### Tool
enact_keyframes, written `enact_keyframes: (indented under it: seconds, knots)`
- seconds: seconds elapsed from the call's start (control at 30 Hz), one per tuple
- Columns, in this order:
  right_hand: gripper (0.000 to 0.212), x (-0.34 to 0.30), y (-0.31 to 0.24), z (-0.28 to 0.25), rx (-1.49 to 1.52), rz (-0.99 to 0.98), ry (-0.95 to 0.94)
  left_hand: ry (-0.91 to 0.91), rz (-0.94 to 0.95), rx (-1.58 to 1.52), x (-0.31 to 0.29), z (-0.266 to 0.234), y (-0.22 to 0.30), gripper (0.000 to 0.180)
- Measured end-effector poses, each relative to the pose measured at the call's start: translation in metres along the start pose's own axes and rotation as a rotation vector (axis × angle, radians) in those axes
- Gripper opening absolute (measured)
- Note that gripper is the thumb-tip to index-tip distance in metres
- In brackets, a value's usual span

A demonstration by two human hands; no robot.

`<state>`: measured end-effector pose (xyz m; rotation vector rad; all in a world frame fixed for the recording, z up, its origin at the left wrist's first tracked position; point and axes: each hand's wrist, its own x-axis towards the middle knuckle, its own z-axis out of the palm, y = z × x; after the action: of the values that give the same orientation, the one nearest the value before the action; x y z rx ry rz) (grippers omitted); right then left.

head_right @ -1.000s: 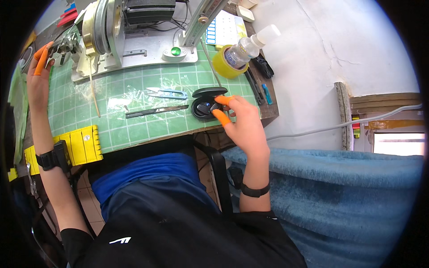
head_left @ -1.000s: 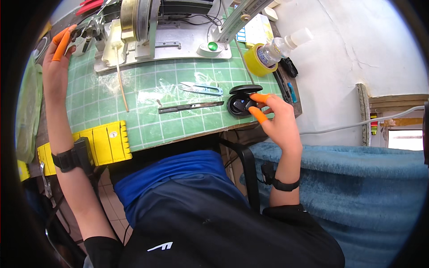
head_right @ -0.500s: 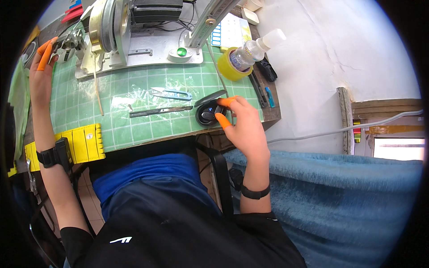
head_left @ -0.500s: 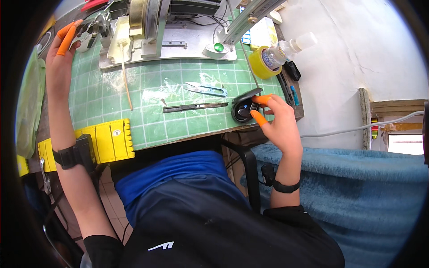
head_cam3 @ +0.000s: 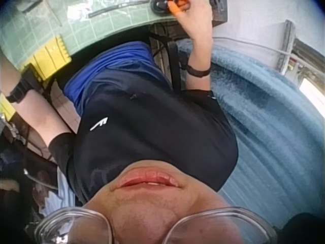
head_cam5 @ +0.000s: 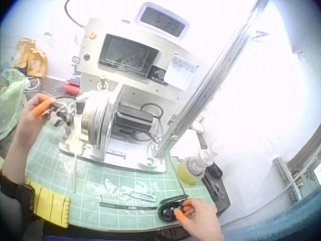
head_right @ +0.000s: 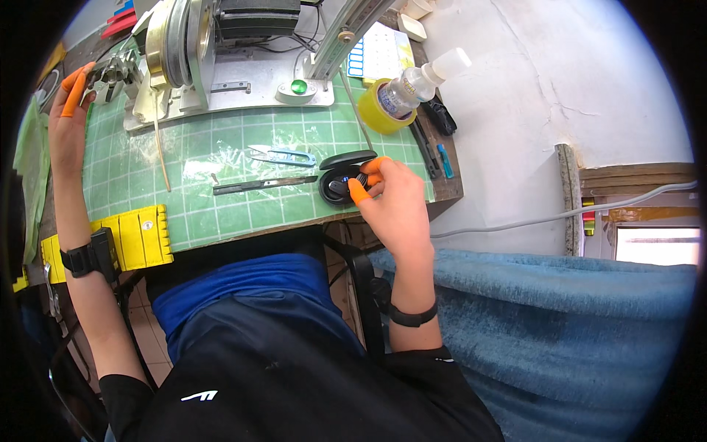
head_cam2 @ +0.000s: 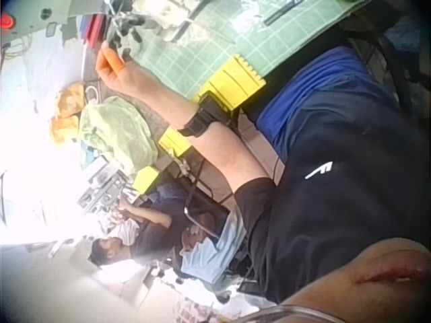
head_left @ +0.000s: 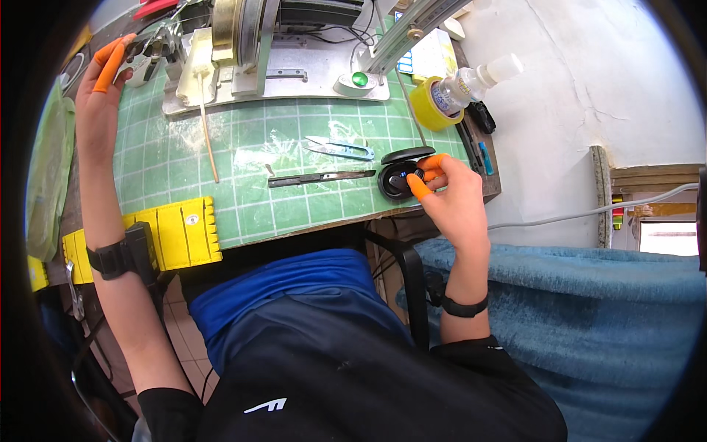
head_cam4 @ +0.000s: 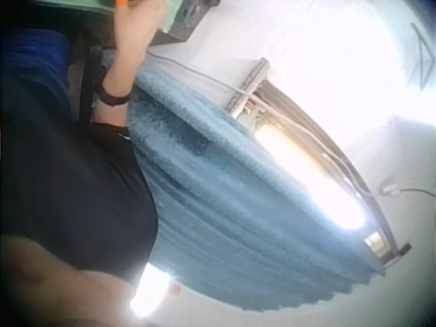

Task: The worker is assembling small electronic or mechanical components using adhesive, tweezers, and a specialized cutting/pressing machine.

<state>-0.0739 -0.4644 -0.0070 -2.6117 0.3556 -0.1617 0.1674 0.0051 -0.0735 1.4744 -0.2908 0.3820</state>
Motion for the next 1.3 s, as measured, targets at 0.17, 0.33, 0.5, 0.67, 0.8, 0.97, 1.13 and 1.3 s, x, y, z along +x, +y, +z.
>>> enact_keyframes:
  seconds: [0.17, 0.33, 0.5, 0.67, 0.8, 0.97, 1.13, 1.3]
  knots:
    - [0.029, 0.003, -0.005, 0.002, -0.032, 0.039, -0.039, 0.019, -0.008, 0.010, 0.000, -0.006, 0.003, 0.046]
    - [0.029, 0.000, -0.003, -0.003, 0.014, 0.069, -0.022, 0.014, -0.004, 0.000, -0.001, 0.003, -0.004, 0.045]
    - [0.027, 0.002, -0.003, -0.001, 0.037, 0.018, -0.064, 0.034, -0.009, 0.031, -0.003, -0.002, 0.003, 0.045]
    - [0.026, 0.001, 0.003, 0.000, -0.063, -0.063, -0.055, 0.030, -0.006, 0.070, -0.005, 0.001, 0.001, 0.044]
    - [0.025, 0.003, -0.001, 0.001, -0.018, -0.013, -0.018, 0.009, 0.007, 0.032, -0.006, 0.009, 0.007, 0.046]
    - [0.028, 0.008, 0.010, -0.010, 0.083, -0.076, 0.079, 0.004, -0.002, -0.004, 0.004, 0.013, 0.001, 0.046]
    - [0.050, 0.006, -0.015, -0.037, -0.068, -0.313, 0.017, -0.027, 0.107, 0.171, 0.001, 0.015, 0.018, 0.027]
    - [0.099, -0.011, -0.027, -0.039, -0.184, -0.417, -0.306, -0.118, -0.003, -0.471, -0.004, 0.030, 0.001, 0.017]
